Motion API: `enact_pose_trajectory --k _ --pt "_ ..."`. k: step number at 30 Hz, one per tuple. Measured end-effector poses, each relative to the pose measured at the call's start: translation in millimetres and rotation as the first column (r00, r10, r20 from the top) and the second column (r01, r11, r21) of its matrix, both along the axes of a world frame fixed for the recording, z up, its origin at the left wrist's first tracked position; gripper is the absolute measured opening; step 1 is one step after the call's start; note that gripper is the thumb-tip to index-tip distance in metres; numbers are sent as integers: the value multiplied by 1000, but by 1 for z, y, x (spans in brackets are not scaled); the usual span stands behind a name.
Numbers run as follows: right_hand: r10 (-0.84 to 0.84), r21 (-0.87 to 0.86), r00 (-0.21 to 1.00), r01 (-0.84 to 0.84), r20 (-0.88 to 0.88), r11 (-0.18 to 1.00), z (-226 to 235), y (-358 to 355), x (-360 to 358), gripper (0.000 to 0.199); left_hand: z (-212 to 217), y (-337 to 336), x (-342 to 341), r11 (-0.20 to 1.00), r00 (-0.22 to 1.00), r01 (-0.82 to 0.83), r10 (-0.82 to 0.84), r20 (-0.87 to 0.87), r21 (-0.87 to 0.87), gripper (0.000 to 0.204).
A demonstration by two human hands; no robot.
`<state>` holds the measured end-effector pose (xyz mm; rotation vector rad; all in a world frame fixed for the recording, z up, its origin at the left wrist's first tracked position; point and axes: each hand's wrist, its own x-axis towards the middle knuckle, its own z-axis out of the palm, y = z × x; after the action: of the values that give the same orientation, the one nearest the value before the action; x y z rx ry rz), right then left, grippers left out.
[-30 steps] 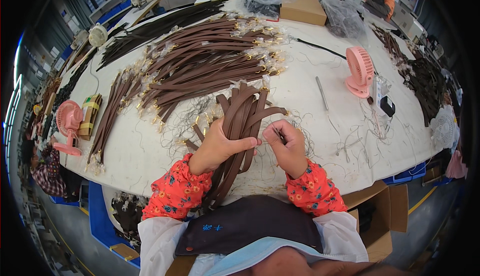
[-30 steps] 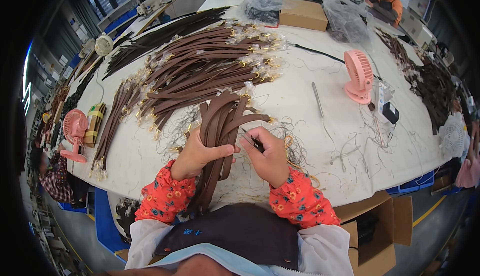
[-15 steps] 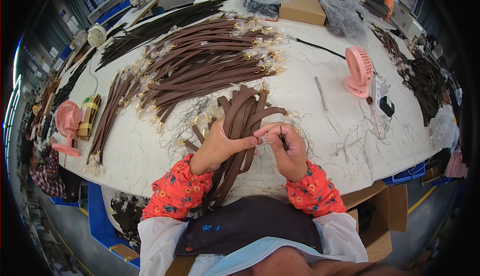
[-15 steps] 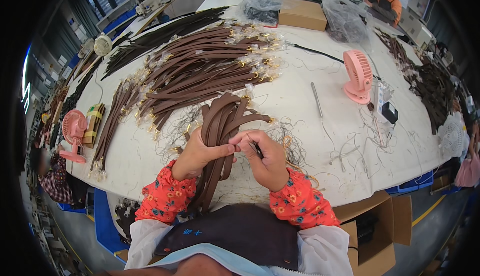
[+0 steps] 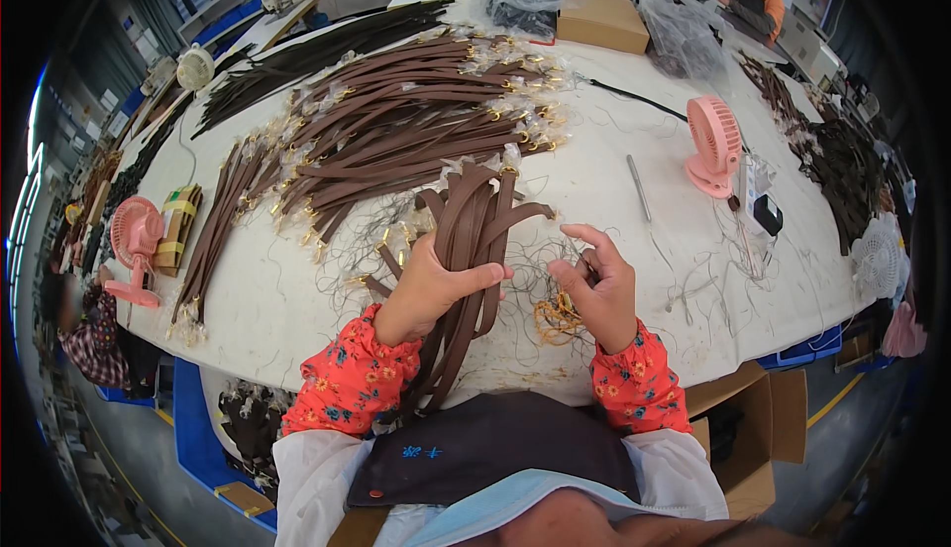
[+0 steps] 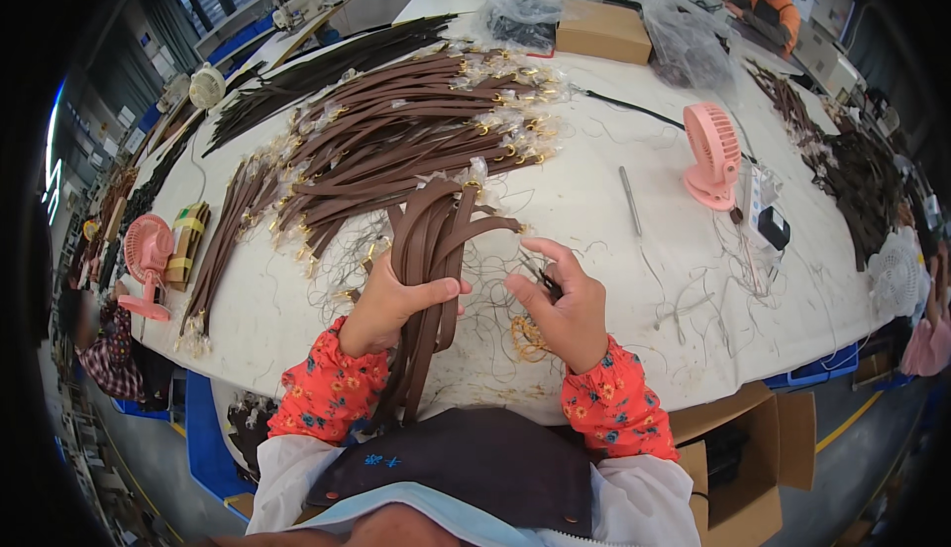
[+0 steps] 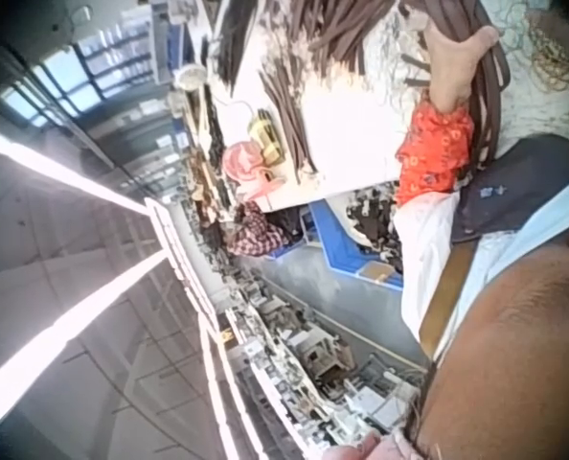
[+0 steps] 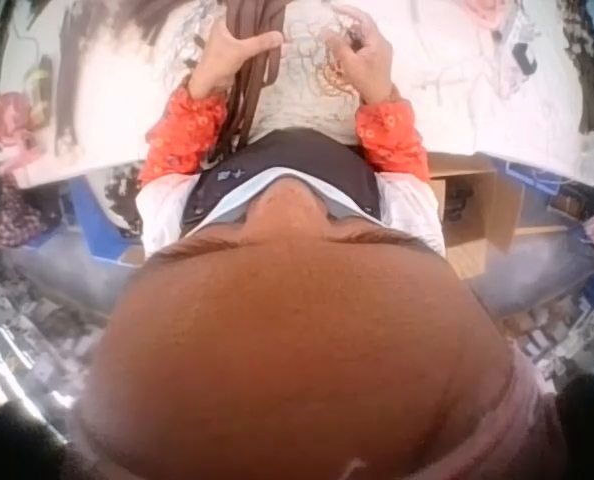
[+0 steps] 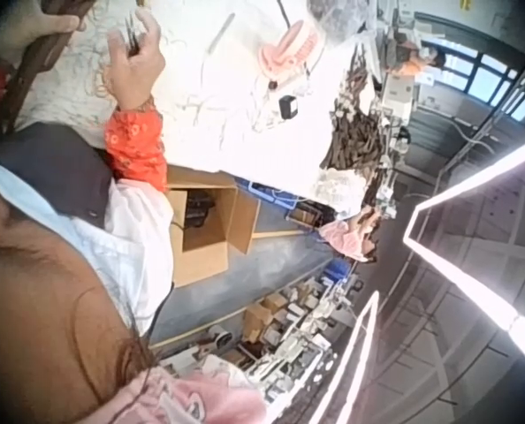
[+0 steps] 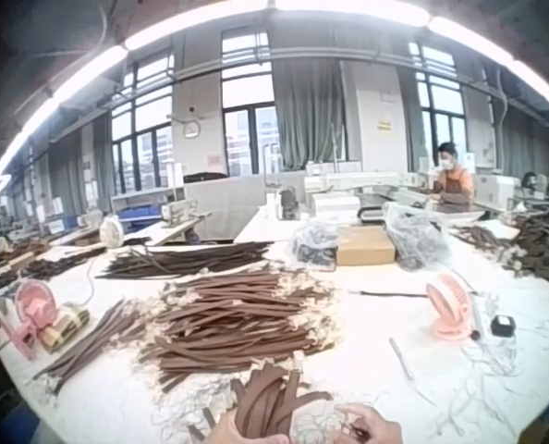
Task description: Assembling and finishing leather bag straps by attaching hardware and trimming excess thread.
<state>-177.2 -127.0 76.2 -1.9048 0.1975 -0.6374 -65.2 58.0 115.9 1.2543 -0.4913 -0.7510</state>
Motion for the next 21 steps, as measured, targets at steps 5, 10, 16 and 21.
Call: enact_pose_trajectory --k 5,10,16,21 --pt "15 -186 996 2 92 983 0 9 0 33 0 -2 -1 999 1000 -12 11 -24 -36 42" --pt "48 -524 960 109 276 844 3 12 5 29 -1 -2 -2 1000 999 3 -4 -34 -29 42" --pt "9 -528 959 148 284 836 -2 17 5 29 -3 -3 -4 999 1000 -18 17 -18 -41 42" --pt "1 -530 941 190 339 827 -8 20 9 28 -4 -3 -4 999 999 -31 29 -30 -40 41"
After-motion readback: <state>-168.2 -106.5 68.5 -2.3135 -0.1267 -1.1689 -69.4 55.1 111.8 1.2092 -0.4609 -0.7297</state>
